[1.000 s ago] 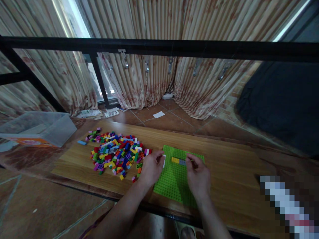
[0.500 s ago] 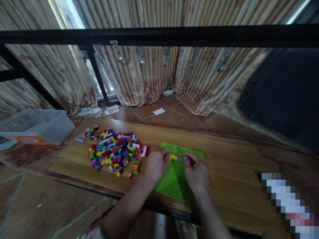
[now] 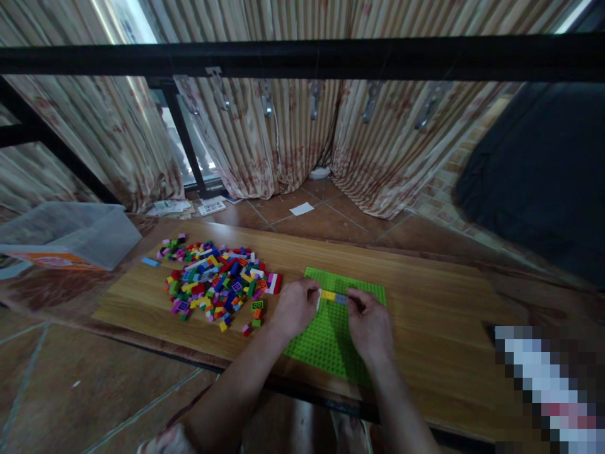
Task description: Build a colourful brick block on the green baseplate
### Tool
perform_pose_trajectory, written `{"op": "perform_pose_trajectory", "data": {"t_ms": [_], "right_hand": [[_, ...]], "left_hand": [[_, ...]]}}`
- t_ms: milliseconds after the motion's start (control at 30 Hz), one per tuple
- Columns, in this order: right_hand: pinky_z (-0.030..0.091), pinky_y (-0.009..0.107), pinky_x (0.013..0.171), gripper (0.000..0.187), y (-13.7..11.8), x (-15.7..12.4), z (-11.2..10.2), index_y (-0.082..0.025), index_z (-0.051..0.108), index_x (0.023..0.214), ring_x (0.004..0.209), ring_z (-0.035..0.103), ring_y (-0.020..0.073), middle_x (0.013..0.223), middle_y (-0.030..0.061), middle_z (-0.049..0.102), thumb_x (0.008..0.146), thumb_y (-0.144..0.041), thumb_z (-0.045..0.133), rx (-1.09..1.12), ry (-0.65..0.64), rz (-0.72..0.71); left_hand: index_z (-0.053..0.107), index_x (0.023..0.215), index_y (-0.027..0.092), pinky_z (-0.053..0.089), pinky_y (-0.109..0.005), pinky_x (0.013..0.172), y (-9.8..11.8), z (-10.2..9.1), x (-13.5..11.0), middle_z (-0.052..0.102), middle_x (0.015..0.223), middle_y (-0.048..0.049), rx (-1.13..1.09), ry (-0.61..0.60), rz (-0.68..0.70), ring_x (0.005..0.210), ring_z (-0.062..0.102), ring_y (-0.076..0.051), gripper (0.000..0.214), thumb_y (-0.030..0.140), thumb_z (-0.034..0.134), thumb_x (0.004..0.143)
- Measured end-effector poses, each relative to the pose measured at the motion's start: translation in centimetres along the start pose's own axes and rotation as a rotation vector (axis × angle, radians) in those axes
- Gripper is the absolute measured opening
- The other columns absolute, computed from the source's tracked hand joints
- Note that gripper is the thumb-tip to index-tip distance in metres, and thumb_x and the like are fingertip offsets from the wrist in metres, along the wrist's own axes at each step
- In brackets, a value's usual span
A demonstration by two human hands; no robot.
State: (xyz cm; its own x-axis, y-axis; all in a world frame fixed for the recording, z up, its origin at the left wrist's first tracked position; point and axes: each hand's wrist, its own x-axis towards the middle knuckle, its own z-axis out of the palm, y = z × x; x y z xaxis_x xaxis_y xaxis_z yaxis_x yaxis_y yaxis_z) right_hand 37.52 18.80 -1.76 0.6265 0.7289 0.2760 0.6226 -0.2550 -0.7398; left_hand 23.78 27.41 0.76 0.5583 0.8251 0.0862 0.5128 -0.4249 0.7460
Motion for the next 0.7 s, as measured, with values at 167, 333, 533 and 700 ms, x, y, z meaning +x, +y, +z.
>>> {"op": "perform_pose_trajectory", "data": {"t_ms": [167,333,533,700], "right_hand": [[0.05,0.037,0.078,0.031,0.02,-0.03,0.05,-0.019,0.072,0.093,0.081,0.065,0.0216,0.095,0.0089,0.072,0.081,-0.029,0.046,-0.02,-0.004,-0.014],[0.049,0.038,0.079,0.031,0.01,-0.06,0.09,-0.018,0.072,0.092,0.084,0.065,0.0224,0.095,0.0096,0.072,0.081,-0.028,0.045,-0.03,-0.018,-0.035],[0.048,0.037,0.078,0.03,-0.13,-0.18,-0.08,-0.018,0.073,0.086,0.081,0.063,0.0221,0.091,0.0096,0.071,0.082,-0.029,0.045,-0.021,-0.023,-0.066],[0.049,0.036,0.077,0.029,0.04,-0.16,-0.03,-0.019,0.073,0.083,0.08,0.063,0.0217,0.089,0.0092,0.071,0.082,-0.029,0.046,0.016,-0.028,-0.078]], "left_hand": [[0.072,0.091,0.019,0.047,-0.023,0.067,-0.01,0.05,0.1,0.072,0.08,-0.0021,0.009,0.001,-0.002,0.072,0.064,-0.014,0.021,0.016,0.052,0.086],[0.073,0.089,0.019,0.047,-0.023,0.067,-0.25,0.18,0.28,0.072,0.079,-0.0018,0.011,-0.007,0.007,0.072,0.064,-0.014,0.022,0.014,0.052,0.085],[0.074,0.086,0.018,0.046,-0.023,0.065,-0.13,0.14,0.42,0.072,0.077,-0.0029,0.025,-0.023,-0.001,0.07,0.064,-0.015,0.021,0.012,0.054,0.083],[0.075,0.085,0.019,0.045,-0.023,0.066,0.16,0.07,0.49,0.073,0.077,-0.003,0.065,-0.036,-0.016,0.068,0.064,-0.014,0.022,0.011,0.054,0.082]]}}
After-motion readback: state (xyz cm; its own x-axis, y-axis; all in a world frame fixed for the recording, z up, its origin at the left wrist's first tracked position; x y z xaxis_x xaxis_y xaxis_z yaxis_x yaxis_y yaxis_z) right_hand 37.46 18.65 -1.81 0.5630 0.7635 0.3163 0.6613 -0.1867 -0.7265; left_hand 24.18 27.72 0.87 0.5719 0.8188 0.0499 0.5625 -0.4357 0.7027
